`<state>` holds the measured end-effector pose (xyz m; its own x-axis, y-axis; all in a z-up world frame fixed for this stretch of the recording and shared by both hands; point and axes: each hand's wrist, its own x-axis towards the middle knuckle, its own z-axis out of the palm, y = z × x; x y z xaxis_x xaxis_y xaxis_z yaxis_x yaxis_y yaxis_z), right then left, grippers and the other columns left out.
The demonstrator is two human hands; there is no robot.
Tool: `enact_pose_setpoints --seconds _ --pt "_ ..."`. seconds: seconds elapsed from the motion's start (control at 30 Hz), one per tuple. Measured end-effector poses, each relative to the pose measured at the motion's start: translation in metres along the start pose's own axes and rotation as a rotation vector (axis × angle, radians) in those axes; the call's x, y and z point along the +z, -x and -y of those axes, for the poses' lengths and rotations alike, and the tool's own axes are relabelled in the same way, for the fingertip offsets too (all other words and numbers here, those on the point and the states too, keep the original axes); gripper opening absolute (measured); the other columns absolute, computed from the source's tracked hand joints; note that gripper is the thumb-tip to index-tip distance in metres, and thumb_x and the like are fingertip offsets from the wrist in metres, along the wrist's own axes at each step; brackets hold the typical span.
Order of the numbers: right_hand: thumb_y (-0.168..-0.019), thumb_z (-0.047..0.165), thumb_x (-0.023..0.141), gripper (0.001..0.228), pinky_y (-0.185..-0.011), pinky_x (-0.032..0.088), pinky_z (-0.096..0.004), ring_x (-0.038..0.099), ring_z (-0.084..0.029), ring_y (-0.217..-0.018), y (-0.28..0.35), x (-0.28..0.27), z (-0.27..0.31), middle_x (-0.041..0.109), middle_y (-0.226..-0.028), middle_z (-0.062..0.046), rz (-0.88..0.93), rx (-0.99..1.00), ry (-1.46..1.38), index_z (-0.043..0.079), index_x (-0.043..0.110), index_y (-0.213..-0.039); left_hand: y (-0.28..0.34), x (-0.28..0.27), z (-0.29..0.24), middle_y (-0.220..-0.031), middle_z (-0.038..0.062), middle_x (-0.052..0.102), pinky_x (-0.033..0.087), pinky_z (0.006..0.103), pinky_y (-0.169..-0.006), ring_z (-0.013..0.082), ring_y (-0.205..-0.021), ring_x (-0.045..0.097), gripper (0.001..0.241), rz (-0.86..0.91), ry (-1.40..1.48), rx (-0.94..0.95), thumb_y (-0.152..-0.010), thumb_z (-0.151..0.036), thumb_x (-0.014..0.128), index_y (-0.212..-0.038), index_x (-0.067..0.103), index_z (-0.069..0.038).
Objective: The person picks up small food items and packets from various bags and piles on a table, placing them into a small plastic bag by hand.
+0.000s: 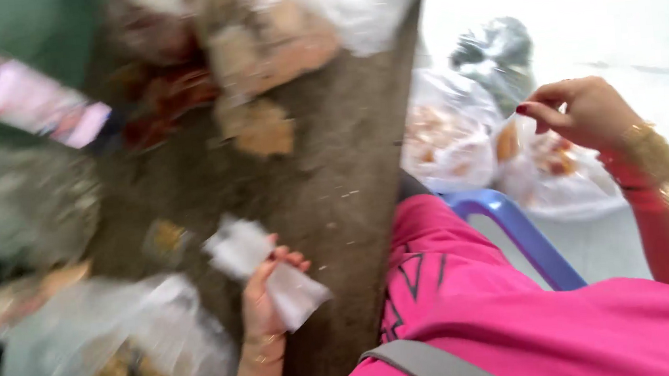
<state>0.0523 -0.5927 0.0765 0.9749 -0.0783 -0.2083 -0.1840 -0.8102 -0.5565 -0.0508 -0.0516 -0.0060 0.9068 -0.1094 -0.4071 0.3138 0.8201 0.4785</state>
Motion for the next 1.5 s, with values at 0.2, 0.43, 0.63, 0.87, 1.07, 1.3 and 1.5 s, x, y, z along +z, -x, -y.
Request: enact_pose_setpoints --seconds 0.2,0.43,0.63,0.87,1.07,1.3,1.5 --pt "-0.115 0.026 0.061 0.028 -0.058 0.052 -0.042 0.068 -0.022 -0.071 -0.016 0.048 -0.213 0.078 -0.087 -0.004 -0.259 0.35 0.108 0.009 0.081 -0.105 0.01 0.059 -0.007 -0.094 0.003 0.065 0.059 0.0442 -0.084 0.021 -0.083 0.068 0.043 -0.143 -0.317 0.138 -0.089 -0.009 0.072 -0.128 0.055 -0.012" --pt "-0.105 0.056 0.05 0.065 -0.092 0.054 -0.053 0.068 -0.049 -0.115 -0.013 0.096 -0.269 0.076 -0.124 -0.028 0.114 0.644 0.433 0.001 0.082 -0.121 -0.01 0.027 0.0 -0.096 0.004 0.061 0.054 0.039 -0.081 0.0191 -0.079 0.063 0.043 -0.034 -0.271 0.24 -0.089 -0.001 0.07 -0.127 0.054 -0.013" --pt "-0.12 -0.004 0.077 0.004 -0.089 0.052 -0.036 0.065 -0.025 -0.087 -0.032 0.125 -0.003 0.072 -0.102 -0.014 -0.432 -0.524 -0.134 -0.003 0.077 -0.117 -0.026 0.0 0.015 -0.094 0.013 0.072 0.058 0.0342 -0.057 0.0278 -0.079 0.072 0.045 -0.333 -0.338 0.347 -0.078 0.001 0.079 -0.121 0.069 -0.005" --pt "-0.081 0.028 0.084 0.033 -0.071 0.057 -0.041 0.073 -0.026 -0.073 0.031 0.18 0.285 0.074 -0.082 -0.008 0.247 -0.786 -0.449 0.012 0.074 -0.109 -0.027 0.006 0.013 -0.074 0.008 0.07 0.063 0.0343 -0.056 0.0153 -0.059 0.07 0.043 -0.164 -0.527 0.511 -0.074 -0.007 0.091 -0.113 0.072 -0.004" --pt "-0.086 0.013 0.078 0.012 -0.066 0.057 -0.036 0.071 -0.021 -0.065 0.002 0.221 0.31 0.073 -0.071 -0.011 0.45 -0.783 -0.528 0.01 0.078 -0.097 -0.035 0.001 -0.002 -0.072 0.007 0.07 0.062 0.0329 -0.054 0.0149 -0.058 0.069 0.033 -0.183 -0.482 0.513 -0.073 -0.005 0.091 -0.101 0.074 -0.004" --pt "-0.093 0.001 0.066 0.019 -0.063 0.059 -0.033 0.066 -0.016 -0.064 -0.032 0.196 0.314 0.072 -0.073 -0.012 0.583 -0.815 -0.478 0.002 0.078 -0.108 -0.038 0.0 -0.042 -0.056 0.006 0.062 0.056 0.0292 -0.042 0.0134 -0.044 0.063 0.03 -0.283 -0.559 0.518 -0.079 -0.025 0.092 -0.097 0.078 -0.006" --pt "-0.097 0.022 0.072 0.022 -0.075 0.054 -0.046 0.07 -0.032 -0.08 -0.12 0.223 0.383 0.074 -0.089 -0.014 0.257 -1.13 -0.137 0.012 0.075 -0.117 -0.035 0.01 -0.059 -0.085 0.004 0.076 0.057 0.0287 -0.072 0.0111 -0.077 0.069 0.021 -0.377 -0.756 0.597 -0.084 -0.026 0.086 -0.1 0.079 -0.014"
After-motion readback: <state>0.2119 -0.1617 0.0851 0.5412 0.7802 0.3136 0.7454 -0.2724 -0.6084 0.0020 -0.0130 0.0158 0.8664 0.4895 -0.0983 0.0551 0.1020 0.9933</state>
